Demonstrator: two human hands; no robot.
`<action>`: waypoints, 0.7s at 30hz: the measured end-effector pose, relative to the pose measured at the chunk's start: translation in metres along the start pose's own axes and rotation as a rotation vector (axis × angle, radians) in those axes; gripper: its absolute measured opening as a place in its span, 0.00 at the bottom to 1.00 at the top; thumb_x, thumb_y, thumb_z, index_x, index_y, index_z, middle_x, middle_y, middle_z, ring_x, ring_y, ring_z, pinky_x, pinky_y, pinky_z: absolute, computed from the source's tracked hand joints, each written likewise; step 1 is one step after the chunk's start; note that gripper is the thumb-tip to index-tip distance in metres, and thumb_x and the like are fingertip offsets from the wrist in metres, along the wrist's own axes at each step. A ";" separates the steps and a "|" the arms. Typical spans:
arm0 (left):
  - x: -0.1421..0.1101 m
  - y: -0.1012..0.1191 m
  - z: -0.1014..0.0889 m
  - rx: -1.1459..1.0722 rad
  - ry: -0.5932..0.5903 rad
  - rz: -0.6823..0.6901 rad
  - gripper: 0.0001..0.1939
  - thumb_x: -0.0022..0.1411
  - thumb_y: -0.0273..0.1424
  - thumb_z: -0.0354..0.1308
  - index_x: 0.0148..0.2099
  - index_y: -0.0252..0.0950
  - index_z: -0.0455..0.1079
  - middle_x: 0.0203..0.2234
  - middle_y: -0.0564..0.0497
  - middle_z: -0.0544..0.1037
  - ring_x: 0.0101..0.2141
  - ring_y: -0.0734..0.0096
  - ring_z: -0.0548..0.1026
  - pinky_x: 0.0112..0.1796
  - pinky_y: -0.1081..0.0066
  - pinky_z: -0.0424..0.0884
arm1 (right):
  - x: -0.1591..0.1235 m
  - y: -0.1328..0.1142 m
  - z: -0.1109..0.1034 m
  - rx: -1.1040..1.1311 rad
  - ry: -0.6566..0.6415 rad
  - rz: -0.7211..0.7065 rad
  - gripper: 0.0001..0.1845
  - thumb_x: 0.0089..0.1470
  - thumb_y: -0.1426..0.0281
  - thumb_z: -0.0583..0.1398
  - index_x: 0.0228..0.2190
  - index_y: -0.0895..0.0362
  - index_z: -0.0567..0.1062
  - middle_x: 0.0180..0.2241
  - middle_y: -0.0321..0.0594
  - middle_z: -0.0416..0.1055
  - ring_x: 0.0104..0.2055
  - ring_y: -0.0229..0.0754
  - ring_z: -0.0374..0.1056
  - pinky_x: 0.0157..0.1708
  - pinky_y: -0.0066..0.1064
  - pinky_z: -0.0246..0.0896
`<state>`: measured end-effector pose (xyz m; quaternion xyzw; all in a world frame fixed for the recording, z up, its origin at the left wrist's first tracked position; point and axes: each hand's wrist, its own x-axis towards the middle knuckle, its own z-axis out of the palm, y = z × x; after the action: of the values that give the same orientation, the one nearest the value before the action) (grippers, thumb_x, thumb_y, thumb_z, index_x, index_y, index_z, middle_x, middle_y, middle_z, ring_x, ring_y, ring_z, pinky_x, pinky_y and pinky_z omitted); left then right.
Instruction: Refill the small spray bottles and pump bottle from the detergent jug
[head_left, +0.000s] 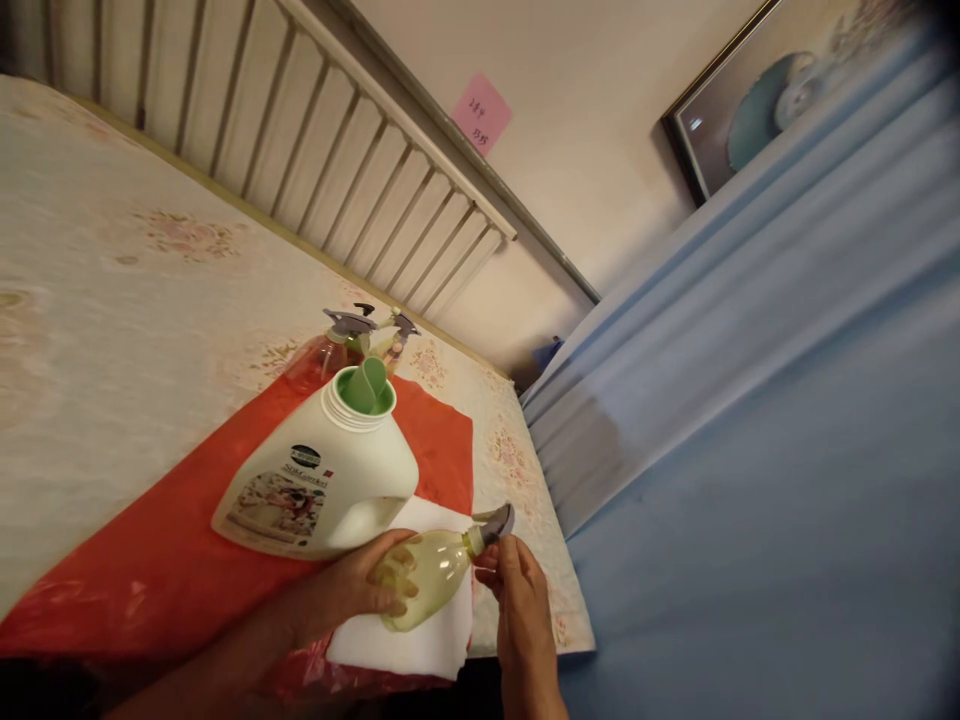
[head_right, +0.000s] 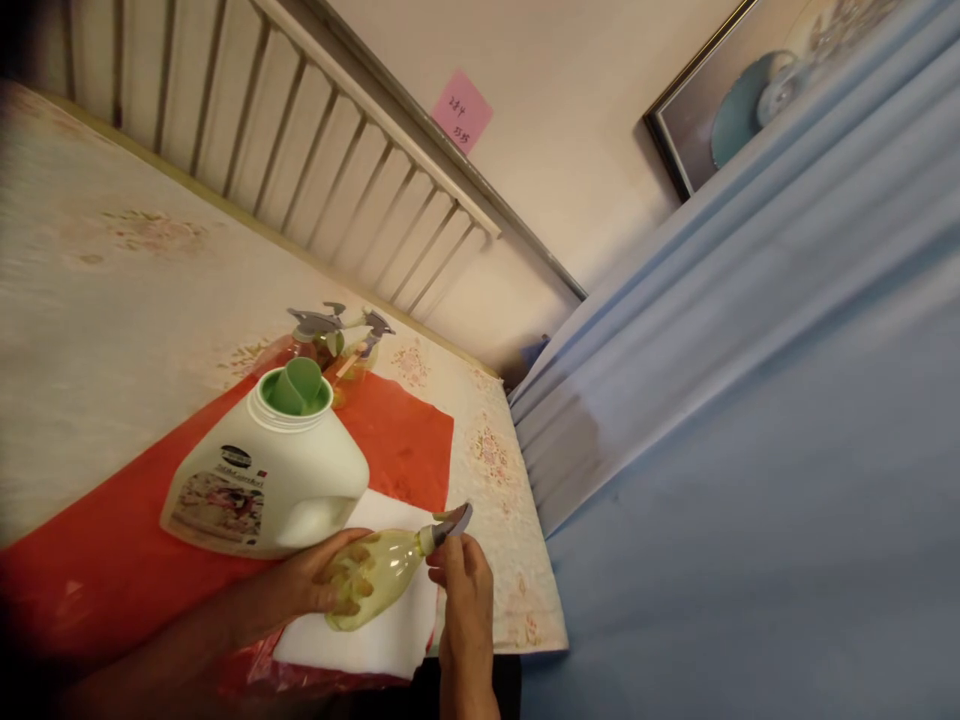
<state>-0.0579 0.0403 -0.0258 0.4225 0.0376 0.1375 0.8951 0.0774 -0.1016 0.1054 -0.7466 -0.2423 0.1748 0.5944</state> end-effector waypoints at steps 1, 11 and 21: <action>0.002 -0.004 -0.003 0.039 0.015 0.007 0.41 0.44 0.34 0.73 0.60 0.44 0.61 0.51 0.46 0.72 0.49 0.53 0.74 0.49 0.55 0.68 | 0.000 0.000 0.000 0.008 -0.008 0.009 0.27 0.49 0.45 0.63 0.31 0.59 0.78 0.31 0.41 0.76 0.34 0.43 0.71 0.33 0.31 0.66; 0.000 -0.002 -0.004 -0.088 -0.061 -0.035 0.43 0.46 0.39 0.72 0.61 0.42 0.58 0.50 0.45 0.73 0.48 0.52 0.74 0.46 0.56 0.68 | 0.007 -0.004 -0.007 0.181 -0.195 0.014 0.21 0.50 0.55 0.66 0.37 0.59 0.81 0.36 0.44 0.77 0.37 0.42 0.69 0.36 0.31 0.65; -0.014 0.023 0.009 -0.213 -0.215 -0.031 0.30 0.57 0.37 0.64 0.61 0.41 0.63 0.47 0.49 0.76 0.45 0.59 0.74 0.44 0.62 0.68 | 0.012 -0.001 -0.013 0.436 -0.268 0.029 0.21 0.45 0.62 0.72 0.42 0.56 0.80 0.41 0.43 0.78 0.41 0.43 0.72 0.39 0.32 0.69</action>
<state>-0.0750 0.0438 -0.0029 0.3366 -0.0669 0.0807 0.9358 0.0942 -0.1048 0.1100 -0.5745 -0.2646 0.3287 0.7013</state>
